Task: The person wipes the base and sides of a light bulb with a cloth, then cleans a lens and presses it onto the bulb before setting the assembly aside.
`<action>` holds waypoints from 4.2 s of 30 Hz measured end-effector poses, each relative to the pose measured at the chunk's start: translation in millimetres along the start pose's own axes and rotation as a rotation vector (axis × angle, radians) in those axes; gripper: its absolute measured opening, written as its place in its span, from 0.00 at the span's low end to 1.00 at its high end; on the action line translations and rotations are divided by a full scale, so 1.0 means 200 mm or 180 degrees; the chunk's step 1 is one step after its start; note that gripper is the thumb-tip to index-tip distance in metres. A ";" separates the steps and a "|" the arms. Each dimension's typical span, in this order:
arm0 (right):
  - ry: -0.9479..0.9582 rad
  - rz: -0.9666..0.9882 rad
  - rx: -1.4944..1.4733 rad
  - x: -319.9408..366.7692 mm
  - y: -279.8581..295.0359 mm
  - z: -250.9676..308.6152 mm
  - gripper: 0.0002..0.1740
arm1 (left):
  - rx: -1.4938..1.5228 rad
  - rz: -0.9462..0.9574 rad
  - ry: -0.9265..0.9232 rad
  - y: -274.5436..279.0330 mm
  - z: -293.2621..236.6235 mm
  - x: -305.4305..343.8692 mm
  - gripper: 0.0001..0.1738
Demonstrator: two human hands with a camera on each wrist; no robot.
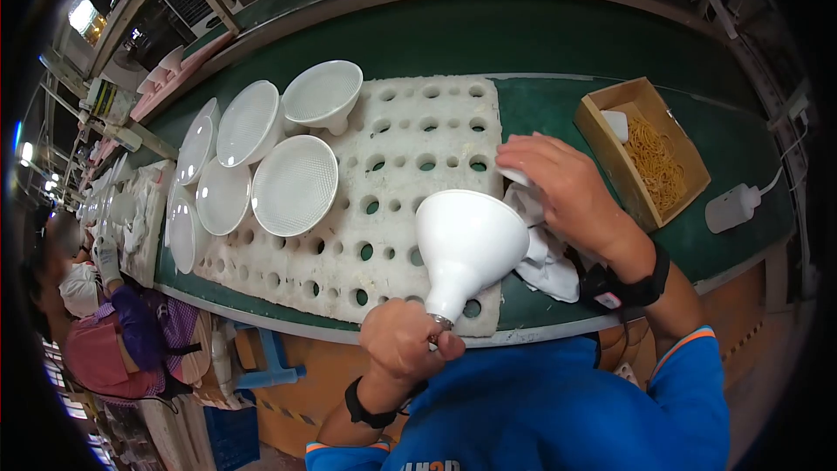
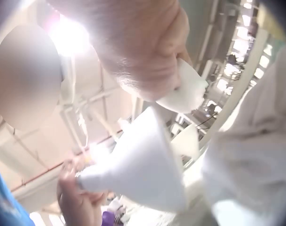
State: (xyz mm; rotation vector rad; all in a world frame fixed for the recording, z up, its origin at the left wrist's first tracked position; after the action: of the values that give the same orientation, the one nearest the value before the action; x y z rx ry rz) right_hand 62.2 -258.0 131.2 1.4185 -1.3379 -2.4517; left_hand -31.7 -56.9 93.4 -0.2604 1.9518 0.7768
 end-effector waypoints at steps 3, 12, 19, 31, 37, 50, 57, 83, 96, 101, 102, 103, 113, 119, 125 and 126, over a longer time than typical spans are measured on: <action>-0.0058 -0.0229 -0.0016 0.00 0.04 0.03 0.18 | 0.0015 0.0004 0.0118 -0.01 0.00 -0.01 0.08; 0.0194 -0.0199 0.0491 0.01 0.09 -0.05 0.18 | 0.0027 -0.0051 0.0586 0.00 0.06 -0.01 0.12; -0.1526 0.0029 0.1390 0.33 0.51 -0.68 0.25 | -0.0030 -0.0221 0.1178 0.00 0.11 0.04 0.13; -0.0846 0.2058 -0.0831 0.38 0.07 -0.14 0.35 | 0.0069 -0.0310 0.1723 0.01 0.15 -0.03 0.18; -0.0862 0.0156 -0.0297 0.18 0.10 -0.20 0.16 | 0.0392 -0.0494 0.1806 0.01 0.19 0.01 0.20; -0.0998 0.0313 -0.1103 -0.21 -0.27 0.03 0.06 | 0.0408 -0.0451 0.0765 -0.02 0.12 0.09 0.23; -0.1735 -0.0135 -0.2184 0.01 -0.19 0.00 0.15 | 0.0385 -0.0209 0.2034 0.01 0.05 0.05 0.15; -0.2104 0.0371 -0.2336 -0.05 -0.28 -0.06 0.11 | 0.0113 -0.0450 0.0661 0.02 0.11 0.13 0.13; -0.2148 -0.0077 -0.2292 0.14 -0.14 0.00 0.22 | 0.0532 -0.0646 0.1385 0.09 0.20 0.06 0.14; 0.0043 -0.0389 -0.1050 -0.04 -0.07 0.28 0.20 | 0.0181 -0.0143 0.0410 0.05 0.12 -0.05 0.08; 0.0548 0.0474 -0.1369 -0.04 -0.14 0.43 0.18 | 0.0093 -0.0170 0.0414 0.05 0.11 -0.04 0.07; 0.0441 0.0174 -0.1566 -0.03 -0.21 0.46 0.16 | 0.0004 -0.0195 0.0418 0.04 0.10 -0.03 0.07; -0.2527 0.0797 -0.2493 -0.05 -0.35 -0.04 0.13 | -0.0026 -0.0530 0.0766 0.05 0.12 0.10 0.16; -0.2449 0.0166 -0.2967 0.15 -0.30 0.06 0.20 | 0.1151 -0.1046 0.3179 0.08 0.20 0.16 0.18; -0.2430 -0.0115 -0.3093 0.17 -0.21 -0.04 0.20 | 0.0460 -0.0803 0.1289 0.08 0.15 0.08 0.15; -0.2476 -0.0334 -0.2798 0.17 -0.18 -0.07 0.21 | 0.0383 -0.0769 0.1152 0.08 0.14 0.08 0.13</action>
State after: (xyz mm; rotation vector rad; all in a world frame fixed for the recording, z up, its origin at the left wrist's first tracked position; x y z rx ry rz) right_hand 66.7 -257.7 80.1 0.3424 -0.0310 -3.1306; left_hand -27.1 -24.8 77.5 -0.5849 2.2422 0.4750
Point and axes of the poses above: each hand's wrist, its own x-axis away from the middle knuckle, its own y-axis out of the back of the hand, z = x × y, the point moved 5 cm from there along -x, towards the middle knuckle, and after that the axes turned 6 degrees about -z, right-handed, at the moved point
